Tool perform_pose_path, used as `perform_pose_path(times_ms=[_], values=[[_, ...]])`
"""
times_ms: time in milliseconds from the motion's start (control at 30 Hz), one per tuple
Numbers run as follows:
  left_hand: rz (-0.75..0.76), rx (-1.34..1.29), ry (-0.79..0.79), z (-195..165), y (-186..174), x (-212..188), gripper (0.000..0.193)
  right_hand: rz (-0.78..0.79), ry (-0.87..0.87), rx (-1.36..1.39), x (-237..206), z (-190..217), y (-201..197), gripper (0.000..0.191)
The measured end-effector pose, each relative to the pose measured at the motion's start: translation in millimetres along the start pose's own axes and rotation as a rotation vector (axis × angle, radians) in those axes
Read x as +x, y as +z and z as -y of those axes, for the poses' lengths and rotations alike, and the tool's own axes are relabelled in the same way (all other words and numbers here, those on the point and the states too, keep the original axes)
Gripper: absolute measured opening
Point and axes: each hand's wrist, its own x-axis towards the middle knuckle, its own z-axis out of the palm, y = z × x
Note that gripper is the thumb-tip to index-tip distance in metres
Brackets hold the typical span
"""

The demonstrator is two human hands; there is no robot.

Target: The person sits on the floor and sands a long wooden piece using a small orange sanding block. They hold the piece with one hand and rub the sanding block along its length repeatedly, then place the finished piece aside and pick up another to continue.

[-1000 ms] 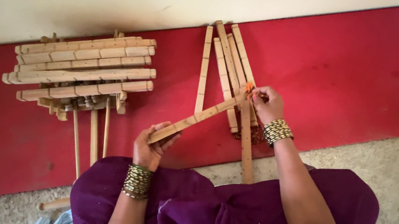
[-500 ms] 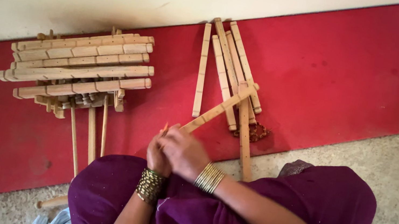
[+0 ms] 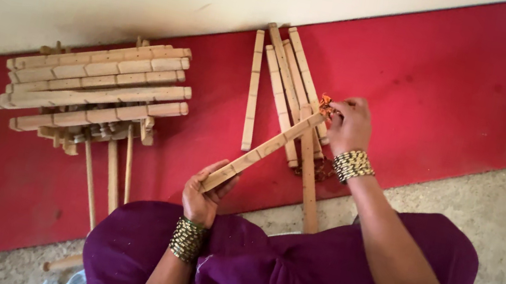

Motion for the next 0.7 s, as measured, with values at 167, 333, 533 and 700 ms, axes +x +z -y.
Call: perform_pose_path(times_ms=[167, 333, 533, 700], values=[[-0.023, 0.021, 0.033, 11.2, -16.5, 13.8, 0.051, 0.486, 0.229, 0.280, -39.3, 57.8, 7.5, 0.046], [-0.129, 0.036, 0.005, 31.0, -45.3, 26.6, 0.048, 0.768, 0.092, 0.440, -93.1, 141.2, -3.1, 0.020], [-0.076, 0.001, 0.050, 21.3, -33.8, 19.4, 0.049, 0.229, -0.553, 0.175, -78.4, 110.8, 24.1, 0.028], [-0.098, 0.154, 0.081, -1.2, -0.7, 11.1, 0.049, 0.404, 0.243, 0.015, -26.5, 22.3, 32.8, 0.022]])
